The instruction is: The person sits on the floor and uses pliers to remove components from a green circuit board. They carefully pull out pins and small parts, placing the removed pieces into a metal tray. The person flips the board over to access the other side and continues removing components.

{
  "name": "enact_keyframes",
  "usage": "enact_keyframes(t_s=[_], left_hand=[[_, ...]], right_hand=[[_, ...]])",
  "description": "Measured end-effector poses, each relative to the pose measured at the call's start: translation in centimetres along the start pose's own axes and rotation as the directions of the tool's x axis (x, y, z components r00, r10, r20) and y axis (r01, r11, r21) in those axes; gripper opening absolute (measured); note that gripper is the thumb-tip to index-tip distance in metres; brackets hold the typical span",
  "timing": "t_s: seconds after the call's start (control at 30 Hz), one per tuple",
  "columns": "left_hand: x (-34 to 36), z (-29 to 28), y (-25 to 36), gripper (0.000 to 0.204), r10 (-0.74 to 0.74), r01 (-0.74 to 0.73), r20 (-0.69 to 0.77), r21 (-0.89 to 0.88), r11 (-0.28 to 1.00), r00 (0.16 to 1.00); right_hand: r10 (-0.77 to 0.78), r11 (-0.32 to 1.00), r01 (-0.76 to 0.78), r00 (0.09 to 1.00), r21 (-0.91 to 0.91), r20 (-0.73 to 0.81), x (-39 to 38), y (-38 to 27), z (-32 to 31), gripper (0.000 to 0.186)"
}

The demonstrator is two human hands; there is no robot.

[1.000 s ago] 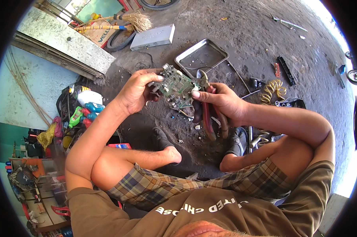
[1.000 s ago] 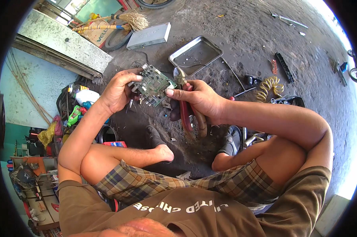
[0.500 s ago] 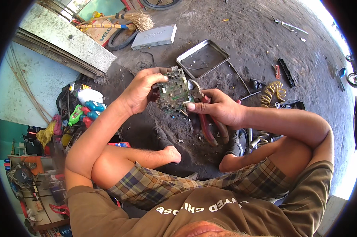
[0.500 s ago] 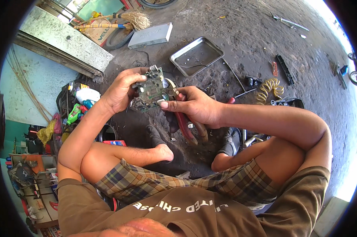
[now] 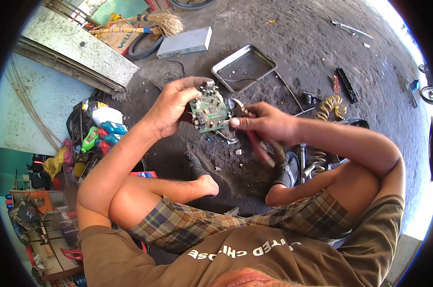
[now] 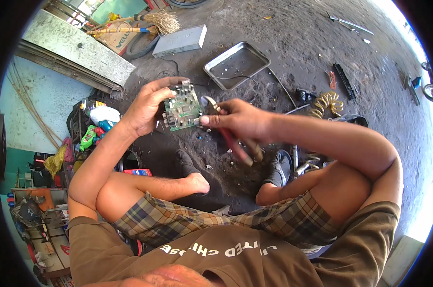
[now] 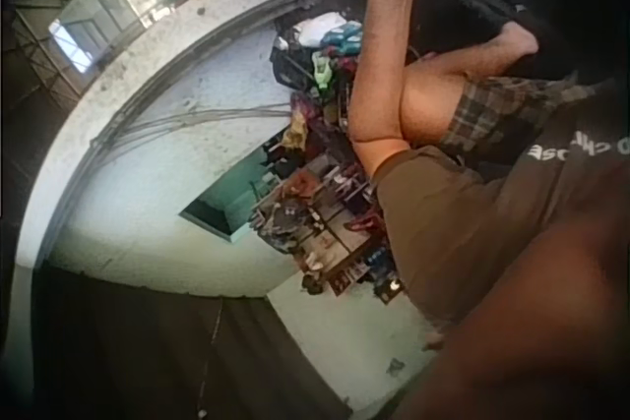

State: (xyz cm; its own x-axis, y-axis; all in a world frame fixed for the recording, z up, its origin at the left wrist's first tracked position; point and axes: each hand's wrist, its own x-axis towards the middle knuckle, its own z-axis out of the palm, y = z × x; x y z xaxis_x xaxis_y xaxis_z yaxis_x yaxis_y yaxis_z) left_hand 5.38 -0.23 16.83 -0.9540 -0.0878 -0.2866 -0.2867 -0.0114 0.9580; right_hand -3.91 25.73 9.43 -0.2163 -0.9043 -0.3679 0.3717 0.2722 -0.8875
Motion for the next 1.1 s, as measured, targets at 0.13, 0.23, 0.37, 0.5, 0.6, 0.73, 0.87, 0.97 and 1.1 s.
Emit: enact_keyframes(t_s=[0.13, 0.23, 0.37, 0.5, 0.6, 0.73, 0.87, 0.97, 1.1], left_hand=[[0.4, -0.5, -0.9, 0.036, 0.031, -0.031, -0.008, -0.036, 0.999, 0.999], [0.2, -2.7, -1.0, 0.029, -0.005, -0.003, -0.075, -0.112, 0.994, 0.997], [0.6, -4.8, -2.2, 0.026, -0.082, 0.061, -0.130, -0.159, 0.985, 0.988], [2.1, -3.0, -1.9, 0.034, -0.118, 0.112, -0.023, -0.168, 0.979, 0.993], [2.2, -3.7, -2.4, 0.048, -0.146, 0.160, 0.082, -0.194, 0.968, 0.986], [2.4, -2.9, -2.3, 0.043, -0.202, 0.258, 0.197, -0.319, 0.912, 0.959], [2.2, -1.8, -1.7, 0.033, -0.241, 0.285, 0.181, -0.274, 0.919, 0.953], [2.4, -1.0, -1.4, 0.034, -0.191, 0.229, 0.208, -0.177, 0.957, 0.959], [1.9, 0.2, -0.6, 0.045, -0.149, 0.193, 0.218, -0.197, 0.961, 0.964]], right_hand=[[0.143, 0.931, -0.250, 0.920, -0.267, -0.364, -0.1, 0.6, -6.3, 0.049], [0.231, 0.907, -0.363, 0.851, -0.211, -0.471, -1.0, 3.7, -10.8, 0.051], [0.131, 0.822, -0.450, 0.744, -0.348, -0.655, 0.9, 14.3, -11.9, 0.046], [0.423, 0.884, -0.460, 0.717, 0.080, -0.554, 3.3, 26.6, -10.0, 0.048], [0.378, 0.843, -0.509, 0.791, -0.174, -0.481, 5.6, 28.6, -5.6, 0.050], [-0.082, 0.524, -0.314, 0.907, -0.792, -0.414, 6.5, 29.6, -6.3, 0.049], [-0.397, 0.302, -0.290, 0.828, -0.908, -0.397, 7.9, 28.3, -14.2, 0.044], [-0.537, 0.021, -0.371, 0.779, -0.928, -0.323, 7.4, 28.8, -18.6, 0.040], [-0.200, -0.197, -0.440, 0.893, -0.876, -0.403, 5.5, 29.6, -21.2, 0.058]])
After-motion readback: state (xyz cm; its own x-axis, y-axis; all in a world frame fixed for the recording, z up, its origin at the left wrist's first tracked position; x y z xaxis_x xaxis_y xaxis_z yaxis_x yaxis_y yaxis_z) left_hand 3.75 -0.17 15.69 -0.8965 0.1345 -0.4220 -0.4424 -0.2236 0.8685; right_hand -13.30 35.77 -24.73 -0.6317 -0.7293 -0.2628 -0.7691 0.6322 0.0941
